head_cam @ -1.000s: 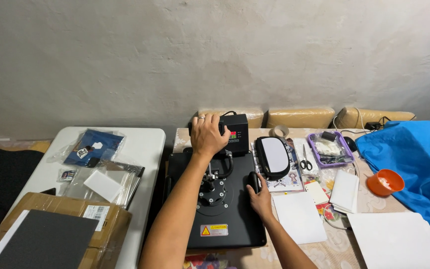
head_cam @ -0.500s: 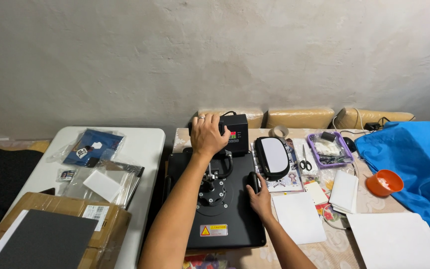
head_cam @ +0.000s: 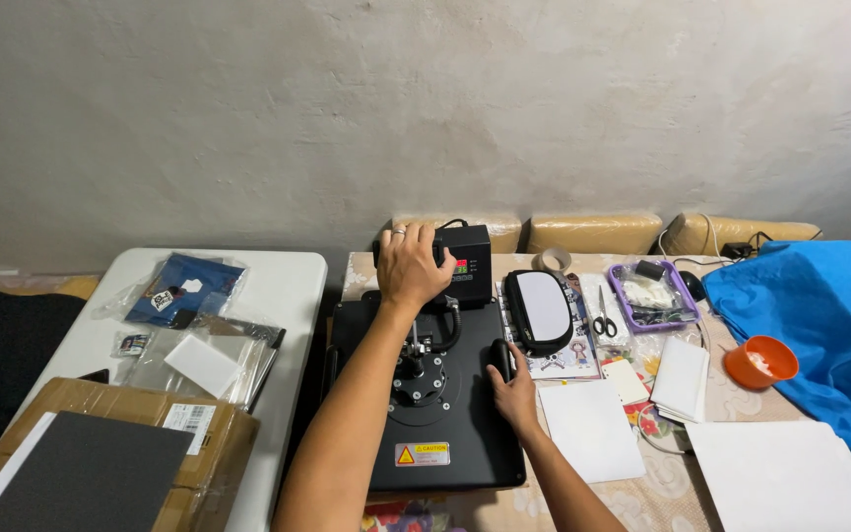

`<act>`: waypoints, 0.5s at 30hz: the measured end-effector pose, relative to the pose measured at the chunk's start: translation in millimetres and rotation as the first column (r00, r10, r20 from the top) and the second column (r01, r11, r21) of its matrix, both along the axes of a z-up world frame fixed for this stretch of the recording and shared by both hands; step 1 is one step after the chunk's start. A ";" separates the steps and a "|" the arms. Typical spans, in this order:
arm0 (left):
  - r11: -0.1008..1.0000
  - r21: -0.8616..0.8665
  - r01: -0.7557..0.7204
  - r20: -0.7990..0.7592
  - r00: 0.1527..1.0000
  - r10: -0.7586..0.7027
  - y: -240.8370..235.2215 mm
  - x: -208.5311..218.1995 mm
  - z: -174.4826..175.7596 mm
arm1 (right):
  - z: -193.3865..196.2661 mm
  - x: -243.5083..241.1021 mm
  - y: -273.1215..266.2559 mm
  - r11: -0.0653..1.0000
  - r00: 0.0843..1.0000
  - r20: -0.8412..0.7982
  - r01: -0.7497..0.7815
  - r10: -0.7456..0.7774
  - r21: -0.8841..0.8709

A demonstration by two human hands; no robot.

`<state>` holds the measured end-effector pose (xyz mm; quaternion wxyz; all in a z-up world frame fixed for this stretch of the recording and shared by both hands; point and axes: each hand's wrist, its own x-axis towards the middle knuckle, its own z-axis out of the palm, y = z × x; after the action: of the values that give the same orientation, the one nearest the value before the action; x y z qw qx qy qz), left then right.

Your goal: Operating a heat press machine to transfer a design onto a small pouch, including alignment and timing.

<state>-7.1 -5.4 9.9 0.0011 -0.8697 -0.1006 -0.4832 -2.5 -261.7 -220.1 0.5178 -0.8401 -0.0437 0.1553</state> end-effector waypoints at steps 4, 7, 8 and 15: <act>1.000 -0.004 -0.005 -0.006 1.000 0.005 -1.2 -1.8 1.3 | -5.1 0.5 0.6 1.000 1.000 0.002 0.002 -0.002 0.000; 1.000 0.011 -0.008 0.000 1.000 0.008 1.4 0.9 -3.1 | -12.0 3.4 1.4 1.000 1.000 -0.001 -0.001 0.001 -0.001; 1.000 0.005 -0.006 0.001 1.000 0.006 1.0 0.6 -4.2 | -10.2 3.0 0.8 1.000 1.000 0.001 -0.001 0.001 -0.003; 1.000 -0.013 0.001 0.000 1.000 -0.001 -0.5 -0.5 -3.2 | -12.2 3.7 0.6 1.000 1.000 0.002 0.002 -0.002 0.006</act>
<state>-7.6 -5.9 6.7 -0.0046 -0.8698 -0.1032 -0.4825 1.2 -261.2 -232.4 0.5205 -0.8388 -0.0441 0.1536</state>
